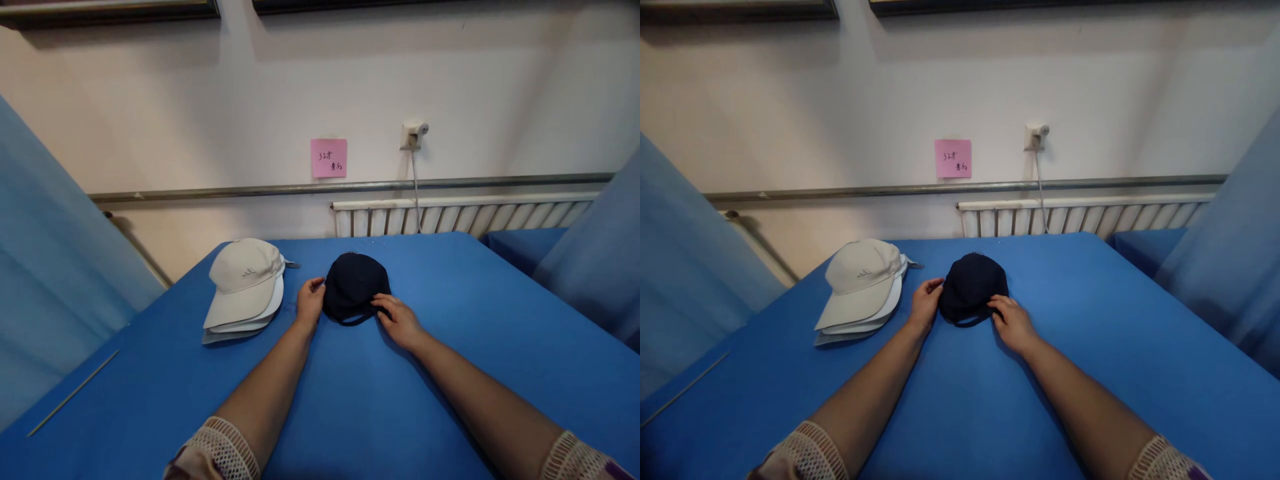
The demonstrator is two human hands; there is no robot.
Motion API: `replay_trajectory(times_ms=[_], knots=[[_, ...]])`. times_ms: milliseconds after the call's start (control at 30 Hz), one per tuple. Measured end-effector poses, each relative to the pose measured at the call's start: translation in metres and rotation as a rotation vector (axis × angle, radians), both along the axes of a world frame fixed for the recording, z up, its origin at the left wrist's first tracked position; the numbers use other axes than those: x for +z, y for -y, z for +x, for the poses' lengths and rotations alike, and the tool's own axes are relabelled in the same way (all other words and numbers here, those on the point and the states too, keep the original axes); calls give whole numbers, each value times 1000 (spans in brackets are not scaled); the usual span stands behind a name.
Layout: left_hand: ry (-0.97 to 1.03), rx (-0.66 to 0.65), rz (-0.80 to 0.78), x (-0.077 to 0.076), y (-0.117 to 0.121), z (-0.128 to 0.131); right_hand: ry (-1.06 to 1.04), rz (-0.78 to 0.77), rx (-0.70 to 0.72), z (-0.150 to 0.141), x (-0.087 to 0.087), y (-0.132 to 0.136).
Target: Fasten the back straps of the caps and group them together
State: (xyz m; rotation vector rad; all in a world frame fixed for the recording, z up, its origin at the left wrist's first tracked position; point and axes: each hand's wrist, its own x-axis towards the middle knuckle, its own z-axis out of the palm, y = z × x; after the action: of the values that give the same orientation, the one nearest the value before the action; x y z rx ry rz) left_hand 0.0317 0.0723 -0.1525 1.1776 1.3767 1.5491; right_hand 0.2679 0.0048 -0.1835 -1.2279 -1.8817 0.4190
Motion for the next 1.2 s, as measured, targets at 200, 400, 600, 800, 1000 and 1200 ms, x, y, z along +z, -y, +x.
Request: replay_trajectory(times_ms=[200, 400, 600, 800, 1000, 1200], knots=[[-199, 136, 124, 20, 22, -3, -254, 124, -88, 3, 12, 1], [-689, -289, 432, 30, 80, 14, -383, 82, -146, 11, 18, 3], [-945, -520, 318, 32, 95, 24, -188, -154, -43, 5, 18, 6], [-1091, -573, 294, 35, 90, 30, 136, -157, -23, 5, 29, 16], [-978, -582, 252, 27, 86, 28, -18, -196, -34, 8, 24, 13], [-464, -532, 111, 22, 81, 21, -798, -614, 61, 2, 29, 10]])
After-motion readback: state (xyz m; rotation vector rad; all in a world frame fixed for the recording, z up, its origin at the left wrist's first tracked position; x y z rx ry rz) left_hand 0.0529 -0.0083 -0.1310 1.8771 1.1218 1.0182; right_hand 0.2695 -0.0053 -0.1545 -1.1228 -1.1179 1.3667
